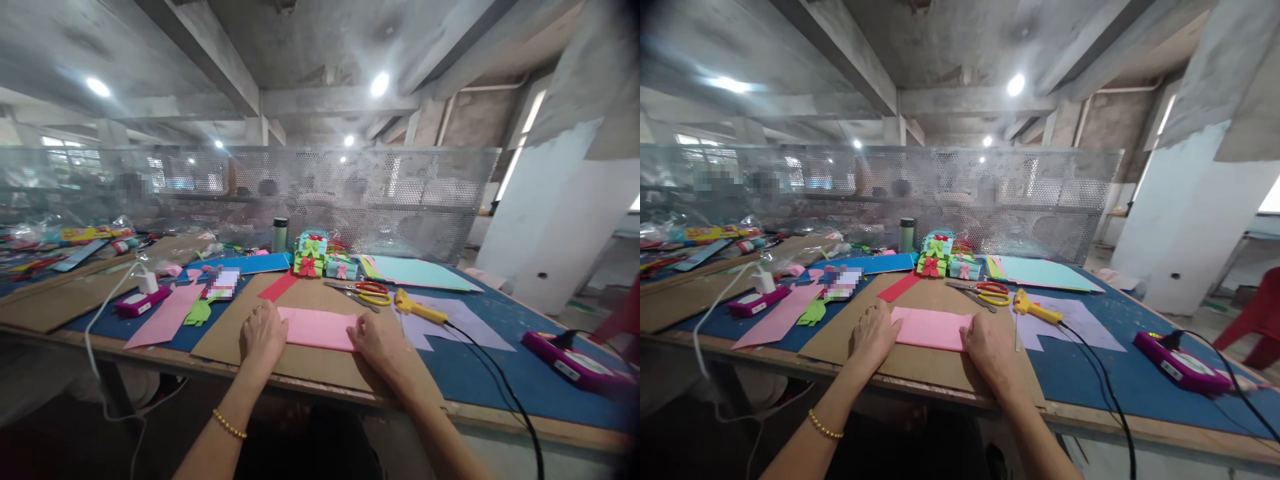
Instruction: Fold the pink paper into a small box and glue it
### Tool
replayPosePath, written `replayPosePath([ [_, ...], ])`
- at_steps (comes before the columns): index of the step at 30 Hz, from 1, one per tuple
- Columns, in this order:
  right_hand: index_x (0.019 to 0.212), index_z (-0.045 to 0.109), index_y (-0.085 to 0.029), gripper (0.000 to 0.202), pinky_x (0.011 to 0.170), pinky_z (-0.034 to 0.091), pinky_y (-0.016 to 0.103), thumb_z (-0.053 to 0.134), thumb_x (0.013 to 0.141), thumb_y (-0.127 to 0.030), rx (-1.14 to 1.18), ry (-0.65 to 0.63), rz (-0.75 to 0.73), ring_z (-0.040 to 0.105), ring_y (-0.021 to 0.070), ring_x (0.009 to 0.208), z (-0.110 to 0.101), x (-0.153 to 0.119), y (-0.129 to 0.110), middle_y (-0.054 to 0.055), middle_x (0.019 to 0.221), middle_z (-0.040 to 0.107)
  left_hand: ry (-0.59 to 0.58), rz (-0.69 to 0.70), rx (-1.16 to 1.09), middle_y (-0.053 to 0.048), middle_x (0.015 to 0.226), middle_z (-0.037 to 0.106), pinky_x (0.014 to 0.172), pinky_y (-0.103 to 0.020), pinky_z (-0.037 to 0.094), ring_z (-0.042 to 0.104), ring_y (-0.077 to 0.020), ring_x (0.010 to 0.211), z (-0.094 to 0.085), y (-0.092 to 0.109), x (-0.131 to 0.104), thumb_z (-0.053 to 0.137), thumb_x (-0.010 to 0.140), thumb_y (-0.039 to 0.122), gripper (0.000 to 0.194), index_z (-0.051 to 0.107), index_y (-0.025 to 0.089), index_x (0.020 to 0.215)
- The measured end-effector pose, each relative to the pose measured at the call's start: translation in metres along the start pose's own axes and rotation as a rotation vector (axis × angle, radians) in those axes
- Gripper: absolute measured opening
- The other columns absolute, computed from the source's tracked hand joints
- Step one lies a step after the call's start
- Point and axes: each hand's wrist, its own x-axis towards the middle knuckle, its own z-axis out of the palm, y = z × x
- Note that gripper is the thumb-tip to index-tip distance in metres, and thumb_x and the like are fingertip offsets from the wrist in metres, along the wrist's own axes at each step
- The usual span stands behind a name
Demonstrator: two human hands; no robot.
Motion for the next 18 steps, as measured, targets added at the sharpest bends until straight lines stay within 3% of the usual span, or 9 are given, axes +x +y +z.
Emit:
replayPosePath([
  [8,0.089,0.065,-0.015,0.023,0.058,0.027,0.029,0.053,0.092,-0.034,-0.010,-0.024,0.011,0.064,0.0212,0.075,-0.014,-0.004,-0.008,0.011,0.082,0.071,-0.013,0.015,-0.008,-0.016,0.112,0.061,0.085,-0.035,0.047,0.062,-0.0289,0.105,-0.003,-0.004,0.000,0.057,0.090,0.034,0.030,0.054,0.015,0.113],
  [18,0.092,0.066,-0.015,0.024,0.060,0.028,0.030,0.053,0.093,-0.035,0.002,-0.040,0.022,0.065,0.0230,0.079,-0.013,-0.004,-0.008,0.012,0.085,0.071,0.007,0.030,0.011,-0.018,0.114,0.061,0.085,-0.036,0.048,0.062,-0.0301,0.106,0.002,-0.004,0.000,0.057,0.091,0.033,0.035,0.055,0.010,0.118],
])
